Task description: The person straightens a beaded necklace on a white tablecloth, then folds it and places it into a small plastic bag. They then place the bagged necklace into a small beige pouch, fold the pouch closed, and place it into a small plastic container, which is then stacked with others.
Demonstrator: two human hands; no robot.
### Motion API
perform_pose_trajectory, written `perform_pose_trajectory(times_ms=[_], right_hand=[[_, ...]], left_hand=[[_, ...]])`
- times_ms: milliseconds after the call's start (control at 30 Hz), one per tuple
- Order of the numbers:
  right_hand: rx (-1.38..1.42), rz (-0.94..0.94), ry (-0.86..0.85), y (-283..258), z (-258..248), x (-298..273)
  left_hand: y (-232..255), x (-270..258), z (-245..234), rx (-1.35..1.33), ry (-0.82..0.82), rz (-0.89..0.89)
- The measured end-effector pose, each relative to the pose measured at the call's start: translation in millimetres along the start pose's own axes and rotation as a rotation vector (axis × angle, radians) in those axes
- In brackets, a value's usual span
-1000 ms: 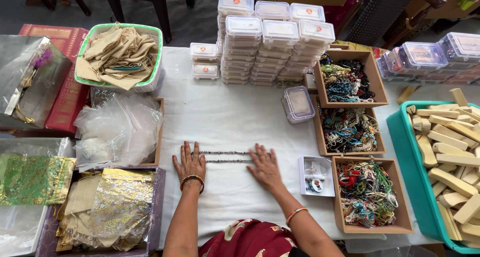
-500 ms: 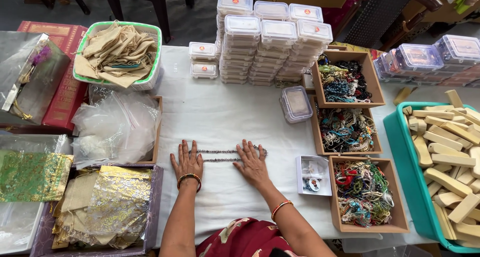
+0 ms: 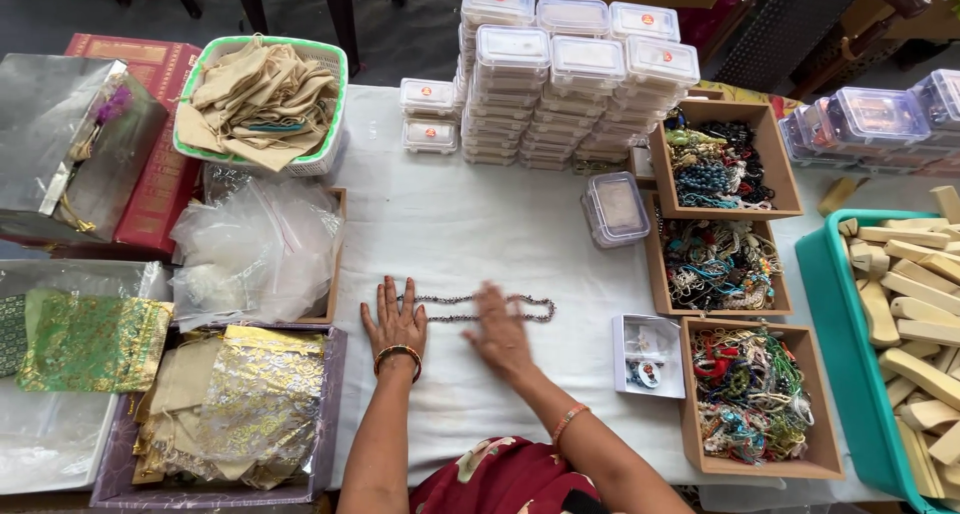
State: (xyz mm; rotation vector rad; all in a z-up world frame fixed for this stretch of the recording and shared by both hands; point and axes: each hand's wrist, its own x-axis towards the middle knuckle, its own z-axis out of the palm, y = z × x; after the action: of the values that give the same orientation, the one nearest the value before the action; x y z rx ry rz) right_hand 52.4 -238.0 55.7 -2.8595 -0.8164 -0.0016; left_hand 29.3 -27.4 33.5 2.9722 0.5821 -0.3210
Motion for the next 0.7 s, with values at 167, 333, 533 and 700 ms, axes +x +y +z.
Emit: perform_pose_trajectory(times_ms=[167, 333, 533, 700], right_hand=[[-0.024, -0.141, -0.247, -17, 5, 18], [-0.021, -0.153, -0.205, 47, 6, -15], [-0.097, 0.04, 0.024, 102, 7, -51], [0.119, 0.185, 0.193, 69, 16, -24]], left_hand=[[-1, 1, 1, 0.008, 0.009, 0.003], [1, 0, 5, 0.007, 0.002, 0.008], [1, 0, 0, 0.054, 0.006, 0.009], [2, -1, -2, 0.066, 0.003, 0.005]])
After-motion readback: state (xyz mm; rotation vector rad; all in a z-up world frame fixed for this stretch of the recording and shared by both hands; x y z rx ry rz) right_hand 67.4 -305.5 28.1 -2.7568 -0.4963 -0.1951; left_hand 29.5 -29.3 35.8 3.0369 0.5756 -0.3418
